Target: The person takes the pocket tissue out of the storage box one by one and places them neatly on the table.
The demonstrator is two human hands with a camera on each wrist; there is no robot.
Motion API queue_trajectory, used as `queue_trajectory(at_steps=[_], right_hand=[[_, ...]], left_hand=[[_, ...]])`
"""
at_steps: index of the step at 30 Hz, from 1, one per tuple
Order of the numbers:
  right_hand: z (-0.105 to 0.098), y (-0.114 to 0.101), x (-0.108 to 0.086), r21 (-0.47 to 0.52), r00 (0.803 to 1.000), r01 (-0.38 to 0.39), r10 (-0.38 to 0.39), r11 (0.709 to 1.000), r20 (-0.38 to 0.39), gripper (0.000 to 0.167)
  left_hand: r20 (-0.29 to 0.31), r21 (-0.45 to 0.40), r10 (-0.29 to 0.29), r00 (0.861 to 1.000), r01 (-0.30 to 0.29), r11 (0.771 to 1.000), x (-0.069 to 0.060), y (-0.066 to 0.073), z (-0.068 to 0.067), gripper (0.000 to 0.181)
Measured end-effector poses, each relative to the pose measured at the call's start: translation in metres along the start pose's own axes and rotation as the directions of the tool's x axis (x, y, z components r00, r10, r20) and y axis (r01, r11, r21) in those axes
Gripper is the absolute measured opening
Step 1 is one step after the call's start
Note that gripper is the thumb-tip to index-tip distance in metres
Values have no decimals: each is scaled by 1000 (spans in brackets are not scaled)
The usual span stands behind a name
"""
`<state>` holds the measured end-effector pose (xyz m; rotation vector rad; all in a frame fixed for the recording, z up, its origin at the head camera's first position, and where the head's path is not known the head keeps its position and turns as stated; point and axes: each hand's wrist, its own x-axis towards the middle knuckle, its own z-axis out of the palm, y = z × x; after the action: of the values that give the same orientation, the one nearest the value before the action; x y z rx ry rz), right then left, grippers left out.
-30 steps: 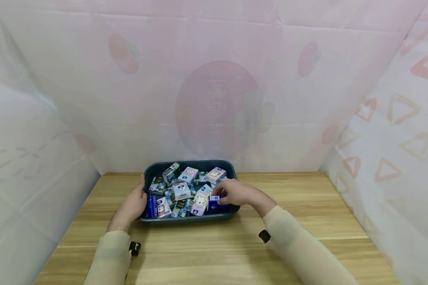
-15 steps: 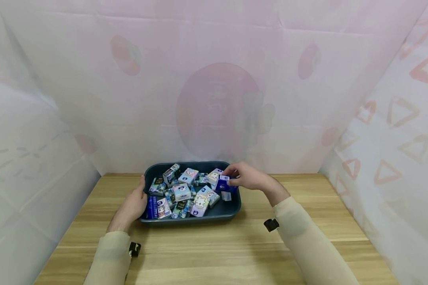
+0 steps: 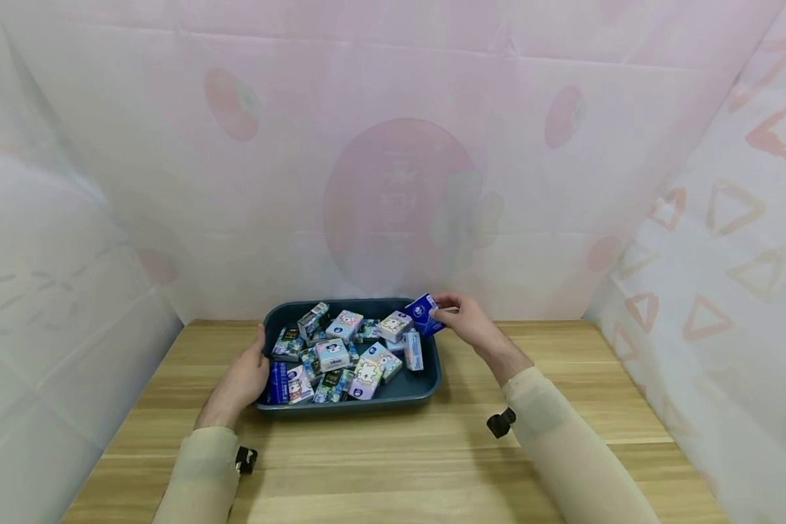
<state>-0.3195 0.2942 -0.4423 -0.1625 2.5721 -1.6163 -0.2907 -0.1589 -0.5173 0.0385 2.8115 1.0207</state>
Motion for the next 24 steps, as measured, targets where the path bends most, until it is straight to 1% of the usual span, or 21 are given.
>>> queue_trajectory(at_steps=[2, 4, 7, 11, 13, 19, 22, 24], right_hand=[[0, 9, 3, 78, 999, -28, 31, 997, -34, 46], [-2, 17, 6, 152, 996, -66, 75, 986, -55, 49], [-4, 26, 9, 251, 985, -141, 161, 958, -63, 53], [-8, 33, 10, 326, 969, -210, 241, 922, -57, 57], [-9, 36, 11, 334, 963, -228, 262, 915, -61, 57], [-12, 48, 16, 314, 954, -252, 290, 915, -80, 56], [-12, 53, 18, 323, 948, -269, 308, 907, -77, 55], [-11, 57, 20, 323, 940, -292, 333, 900, -78, 54]], left_hand=[[1, -3, 2, 1000, -2, 1000, 0, -1, 0, 74], [1, -3, 4, 1000, -4, 1000, 0, -1, 1, 74], [2, -3, 1, 1000, -1, 1000, 0, -2, 1, 75], [6, -5, -4, 1000, 5, 1000, 0, -2, 0, 74], [9, -8, -8, 1000, 9, 1000, 0, -1, 0, 74], [12, -15, -13, 1000, 14, 1000, 0, -1, -1, 74], [15, -16, -18, 1000, 18, 1000, 0, -1, 0, 74], [17, -16, -23, 1000, 23, 1000, 1, -1, 0, 75]])
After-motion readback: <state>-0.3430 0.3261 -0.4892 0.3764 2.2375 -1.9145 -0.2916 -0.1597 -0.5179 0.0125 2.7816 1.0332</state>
